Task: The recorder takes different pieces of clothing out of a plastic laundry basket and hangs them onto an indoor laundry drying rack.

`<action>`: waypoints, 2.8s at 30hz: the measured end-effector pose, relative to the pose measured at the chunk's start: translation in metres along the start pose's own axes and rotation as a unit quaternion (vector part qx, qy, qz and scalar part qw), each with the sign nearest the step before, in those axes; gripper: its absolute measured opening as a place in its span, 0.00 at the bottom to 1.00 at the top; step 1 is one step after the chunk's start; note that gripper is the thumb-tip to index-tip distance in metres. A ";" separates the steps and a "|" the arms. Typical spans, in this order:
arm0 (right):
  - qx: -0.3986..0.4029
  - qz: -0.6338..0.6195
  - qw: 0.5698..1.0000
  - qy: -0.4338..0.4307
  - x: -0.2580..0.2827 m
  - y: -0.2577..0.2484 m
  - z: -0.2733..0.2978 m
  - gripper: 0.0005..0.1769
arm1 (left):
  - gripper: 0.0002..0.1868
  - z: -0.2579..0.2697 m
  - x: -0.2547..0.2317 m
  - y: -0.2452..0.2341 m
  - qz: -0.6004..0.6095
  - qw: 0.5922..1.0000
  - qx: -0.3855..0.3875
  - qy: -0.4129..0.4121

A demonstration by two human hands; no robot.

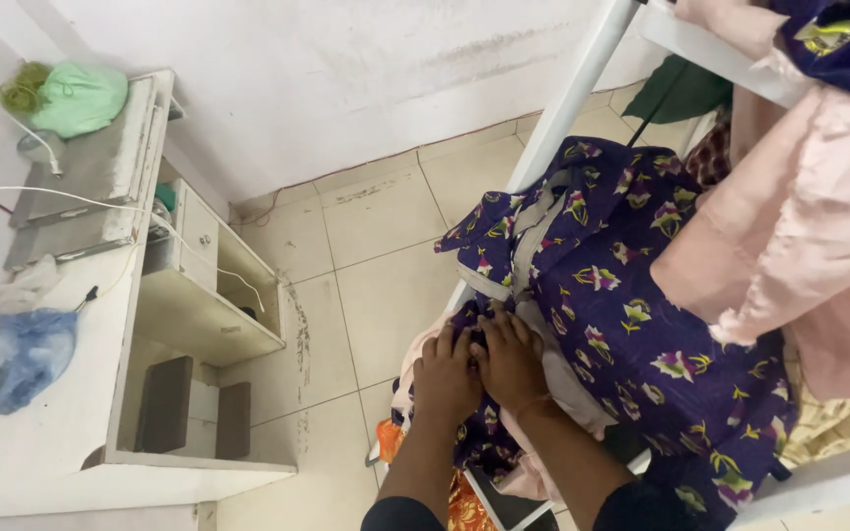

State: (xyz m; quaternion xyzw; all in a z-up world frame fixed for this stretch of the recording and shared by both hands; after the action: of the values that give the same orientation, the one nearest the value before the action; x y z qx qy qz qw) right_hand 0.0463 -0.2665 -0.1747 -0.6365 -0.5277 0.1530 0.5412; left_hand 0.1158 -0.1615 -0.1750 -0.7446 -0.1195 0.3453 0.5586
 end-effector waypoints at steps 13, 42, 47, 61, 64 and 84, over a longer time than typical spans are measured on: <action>0.262 0.088 0.961 0.029 -0.017 0.044 -0.004 0.39 | 0.33 -0.008 -0.001 0.014 -0.019 0.966 0.231 -0.113; 0.290 0.136 0.947 -0.005 -0.026 0.037 -0.004 0.49 | 0.44 -0.015 -0.034 -0.042 -0.135 0.947 0.271 -0.108; 0.269 0.089 0.959 0.018 -0.009 -0.003 -0.021 0.42 | 0.40 -0.007 -0.036 -0.059 -0.135 0.973 0.174 -0.068; 0.017 -0.044 0.983 -0.175 0.108 -0.197 -0.003 0.25 | 0.36 0.055 -0.084 -0.182 0.017 0.999 -0.034 -0.035; 0.002 -0.110 0.969 -0.220 0.122 -0.229 0.016 0.22 | 0.36 0.086 -0.104 -0.204 -0.038 0.995 -0.089 -0.009; 0.096 -0.249 0.911 -0.314 0.080 -0.260 0.015 0.26 | 0.24 0.125 -0.214 -0.219 -0.112 0.923 -0.262 -0.258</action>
State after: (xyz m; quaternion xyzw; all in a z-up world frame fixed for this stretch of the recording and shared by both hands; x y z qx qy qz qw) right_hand -0.0653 -0.2282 0.0709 -0.3488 -0.7943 0.2555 0.4267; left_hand -0.0762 -0.1128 0.0896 -0.7312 -0.4282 0.4169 0.3289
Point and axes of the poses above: each hand's wrist, its own z-axis away from the middle knuckle, its own y-axis out of the palm, x = y × z, the point moved 4 cm from there along -z, towards the middle knuckle, and after that the axes turned 2 degrees about y, right-handed, at the moved point
